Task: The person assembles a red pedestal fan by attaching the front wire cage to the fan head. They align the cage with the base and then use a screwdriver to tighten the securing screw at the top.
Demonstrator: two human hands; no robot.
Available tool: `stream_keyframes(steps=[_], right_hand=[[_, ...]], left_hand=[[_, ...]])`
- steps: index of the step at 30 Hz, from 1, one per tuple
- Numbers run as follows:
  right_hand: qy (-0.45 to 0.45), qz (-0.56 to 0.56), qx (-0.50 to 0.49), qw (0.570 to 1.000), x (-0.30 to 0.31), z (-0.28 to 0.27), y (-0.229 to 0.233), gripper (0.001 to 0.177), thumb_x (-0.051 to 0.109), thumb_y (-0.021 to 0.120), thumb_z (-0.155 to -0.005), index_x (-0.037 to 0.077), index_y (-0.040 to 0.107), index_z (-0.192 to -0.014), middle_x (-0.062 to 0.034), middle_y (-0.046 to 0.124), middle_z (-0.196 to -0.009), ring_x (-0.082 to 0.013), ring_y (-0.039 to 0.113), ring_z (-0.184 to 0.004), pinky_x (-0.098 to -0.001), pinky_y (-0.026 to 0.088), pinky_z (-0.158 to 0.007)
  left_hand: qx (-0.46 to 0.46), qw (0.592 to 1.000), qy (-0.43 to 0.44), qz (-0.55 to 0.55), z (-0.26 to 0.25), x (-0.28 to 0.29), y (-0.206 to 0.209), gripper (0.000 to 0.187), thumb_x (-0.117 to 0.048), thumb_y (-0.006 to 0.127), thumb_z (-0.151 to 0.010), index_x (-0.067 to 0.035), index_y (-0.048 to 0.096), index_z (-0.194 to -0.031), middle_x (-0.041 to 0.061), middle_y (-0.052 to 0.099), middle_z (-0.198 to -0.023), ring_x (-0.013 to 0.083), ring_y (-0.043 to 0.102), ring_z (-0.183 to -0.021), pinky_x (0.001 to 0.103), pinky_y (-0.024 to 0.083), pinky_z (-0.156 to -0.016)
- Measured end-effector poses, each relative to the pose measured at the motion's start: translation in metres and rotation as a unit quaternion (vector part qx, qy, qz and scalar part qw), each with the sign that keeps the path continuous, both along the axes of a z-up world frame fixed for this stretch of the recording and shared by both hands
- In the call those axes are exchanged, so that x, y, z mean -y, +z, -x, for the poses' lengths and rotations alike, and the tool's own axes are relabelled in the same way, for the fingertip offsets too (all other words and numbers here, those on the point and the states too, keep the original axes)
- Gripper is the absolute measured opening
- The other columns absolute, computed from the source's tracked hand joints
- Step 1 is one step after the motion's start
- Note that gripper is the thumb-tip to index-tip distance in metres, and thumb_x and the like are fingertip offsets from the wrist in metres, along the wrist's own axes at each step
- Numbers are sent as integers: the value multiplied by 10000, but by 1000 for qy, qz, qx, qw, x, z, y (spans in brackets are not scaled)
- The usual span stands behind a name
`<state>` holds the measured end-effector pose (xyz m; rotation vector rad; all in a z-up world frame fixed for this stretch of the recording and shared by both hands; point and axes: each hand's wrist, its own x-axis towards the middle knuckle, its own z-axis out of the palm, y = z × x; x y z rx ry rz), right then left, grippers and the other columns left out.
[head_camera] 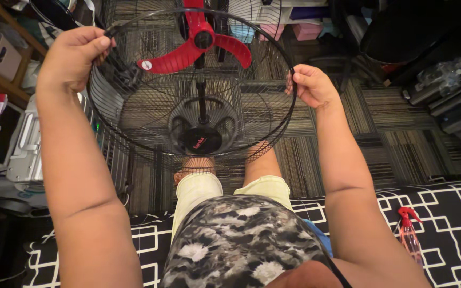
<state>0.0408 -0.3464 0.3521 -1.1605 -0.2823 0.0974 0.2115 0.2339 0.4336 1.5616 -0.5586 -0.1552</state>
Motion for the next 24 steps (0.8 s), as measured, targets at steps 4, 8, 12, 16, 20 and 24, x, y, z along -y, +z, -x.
stream_keyframes(steps=[4, 8, 12, 16, 20, 24], right_hand=[[-26, 2, -8, 1000, -13, 1, 3, 139, 162, 741, -997, 52, 692, -1067, -32, 681, -930, -146, 643, -832, -317, 539, -767], [-87, 75, 23, 993, -16, 2, 29, 140, 170, 757, -992, 65, 680, -1040, -28, 681, -889, -142, 633, -721, -287, 512, -667], [-115, 181, 52, 975, 14, 0, 93, 140, 134, 750, -992, 55, 684, -1087, -41, 692, -914, -140, 648, -746, -291, 516, -660], [-46, 272, 102, 956, 30, -25, 148, 99, 93, 711, -1075, 21, 652, -1041, -46, 655, -859, -128, 620, -722, -288, 496, -698], [-22, 352, -2, 936, 14, -54, 151, 88, 114, 681, -1024, 63, 679, -1095, -25, 665, -859, -103, 609, -739, -242, 480, -627], [-16, 396, 4, 918, -15, -72, 138, 91, 128, 669, -1041, 43, 684, -1070, -7, 684, -891, -65, 589, -729, -215, 460, -598]], left_hand=[[12, 1000, 1, -6, 1, -10, -4, 83, -93, 651, -1115, -26, 700, -1108, -24, 668, -916, 54, 567, -771, 200, 455, -720], [-20, 1000, 8, 22, 6, -18, -6, 91, -99, 646, -1118, -25, 701, -1117, -22, 657, -904, 65, 566, -764, 210, 445, -710], [-43, 994, -18, 102, 15, -16, -36, 75, -112, 651, -1109, -54, 672, -1066, -11, 647, -897, 94, 566, -767, 236, 437, -718], [-86, 980, 35, 176, 33, 16, -107, 104, -136, 651, -1070, -86, 646, -979, -20, 629, -881, 98, 560, -766, 247, 439, -696], [-152, 954, 77, 245, 72, 47, -201, 82, -156, 596, -1088, -86, 636, -1069, -31, 615, -907, 86, 553, -789, 243, 437, -698], [-163, 941, 59, 291, 84, 42, -260, 137, -183, 578, -1114, -59, 634, -1092, -3, 591, -884, 112, 537, -775, 261, 445, -715]])
